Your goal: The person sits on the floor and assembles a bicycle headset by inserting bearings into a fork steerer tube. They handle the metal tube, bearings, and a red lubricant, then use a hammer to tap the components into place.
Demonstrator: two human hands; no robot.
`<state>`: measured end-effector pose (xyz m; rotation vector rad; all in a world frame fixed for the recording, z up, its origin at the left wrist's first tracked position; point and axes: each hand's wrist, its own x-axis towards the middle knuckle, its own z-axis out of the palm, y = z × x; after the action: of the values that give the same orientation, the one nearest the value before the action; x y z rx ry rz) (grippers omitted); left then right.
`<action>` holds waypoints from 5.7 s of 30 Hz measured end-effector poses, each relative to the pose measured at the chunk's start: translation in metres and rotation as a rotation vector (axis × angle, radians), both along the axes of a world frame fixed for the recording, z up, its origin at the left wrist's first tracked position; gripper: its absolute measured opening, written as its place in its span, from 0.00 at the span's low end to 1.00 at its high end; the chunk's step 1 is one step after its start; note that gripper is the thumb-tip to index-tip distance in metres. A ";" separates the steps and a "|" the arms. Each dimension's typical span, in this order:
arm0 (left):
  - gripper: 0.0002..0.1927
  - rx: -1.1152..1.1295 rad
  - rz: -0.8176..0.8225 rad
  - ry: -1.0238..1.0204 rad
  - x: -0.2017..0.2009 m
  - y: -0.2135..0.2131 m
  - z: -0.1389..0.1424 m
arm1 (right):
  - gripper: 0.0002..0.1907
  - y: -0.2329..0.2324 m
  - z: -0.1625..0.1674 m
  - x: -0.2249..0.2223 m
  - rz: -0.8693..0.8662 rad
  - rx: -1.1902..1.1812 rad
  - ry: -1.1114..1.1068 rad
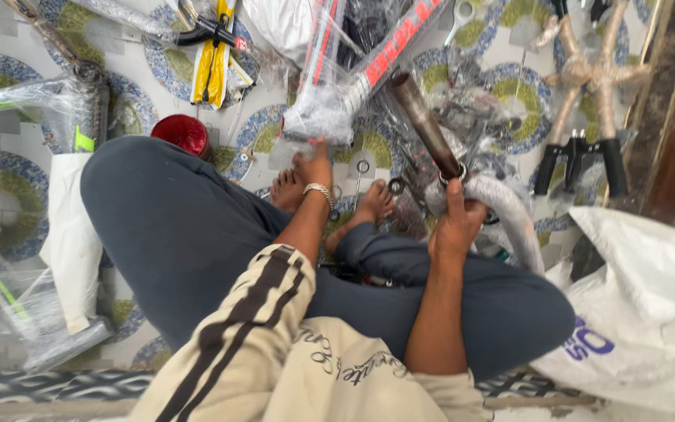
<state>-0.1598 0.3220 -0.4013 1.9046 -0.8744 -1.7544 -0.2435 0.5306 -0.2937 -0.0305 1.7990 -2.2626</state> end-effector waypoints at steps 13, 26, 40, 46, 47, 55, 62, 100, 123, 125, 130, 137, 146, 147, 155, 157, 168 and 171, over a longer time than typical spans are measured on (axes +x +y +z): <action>0.46 0.079 0.339 0.516 -0.030 -0.032 -0.025 | 0.23 0.018 0.005 -0.014 0.186 0.371 0.100; 0.34 -0.279 0.229 0.748 -0.020 -0.113 0.073 | 0.22 0.017 0.000 -0.028 0.173 0.577 0.122; 0.33 -0.252 0.066 0.847 -0.016 -0.127 0.112 | 0.21 -0.034 -0.020 -0.043 0.194 0.408 -0.001; 0.33 -0.256 0.074 0.833 -0.017 -0.126 0.112 | 0.22 -0.042 -0.021 -0.048 0.227 0.420 0.082; 0.32 -0.253 0.080 0.828 -0.017 -0.126 0.112 | 0.22 -0.043 -0.020 -0.048 0.233 0.380 0.075; 0.32 -0.254 0.079 0.853 -0.015 -0.127 0.115 | 0.24 -0.051 -0.012 -0.048 0.230 0.373 0.038; 0.32 -0.226 0.122 0.788 -0.010 -0.129 0.105 | 0.27 -0.054 -0.007 -0.050 0.257 0.525 0.063; 0.38 -0.122 0.189 0.623 -0.022 -0.092 0.076 | 0.25 -0.144 -0.007 -0.052 0.491 0.596 0.316; 0.38 -0.351 0.061 0.414 -0.048 -0.061 0.098 | 0.24 -0.113 -0.027 -0.089 0.518 0.370 0.185; 0.39 -0.289 0.000 0.430 -0.052 -0.050 0.109 | 0.24 -0.099 -0.024 -0.102 0.522 0.486 0.209; 0.41 -0.441 -0.062 0.489 -0.061 -0.025 0.139 | 0.31 -0.071 -0.020 -0.125 0.592 0.209 0.036; 0.43 -0.536 -0.115 0.474 -0.072 -0.008 0.152 | 0.35 -0.049 -0.021 -0.138 0.588 0.144 -0.130; 0.44 -0.522 -0.164 0.419 -0.076 -0.007 0.142 | 0.32 -0.035 -0.035 -0.152 0.599 0.135 -0.155; 0.44 -0.532 -0.169 0.412 -0.076 -0.007 0.143 | 0.32 -0.034 -0.035 -0.153 0.598 0.133 -0.152; 0.41 -0.511 -0.166 0.471 -0.074 -0.010 0.144 | 0.32 -0.035 -0.033 -0.155 0.597 0.141 -0.115; 0.40 -0.540 -0.175 0.454 -0.074 -0.010 0.144 | 0.33 -0.039 -0.031 -0.154 0.607 0.153 -0.102; 0.40 -0.452 -0.146 0.507 -0.074 -0.014 0.147 | 0.33 -0.049 -0.020 -0.152 0.630 0.160 -0.068; 0.38 -0.493 -0.152 0.464 -0.075 -0.013 0.146 | 0.33 -0.048 -0.023 -0.154 0.613 0.187 -0.058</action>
<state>-0.2343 0.3089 -0.2551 1.0887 -1.1524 -1.7505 -0.3971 0.4827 -0.3164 -0.4161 1.6679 -1.6471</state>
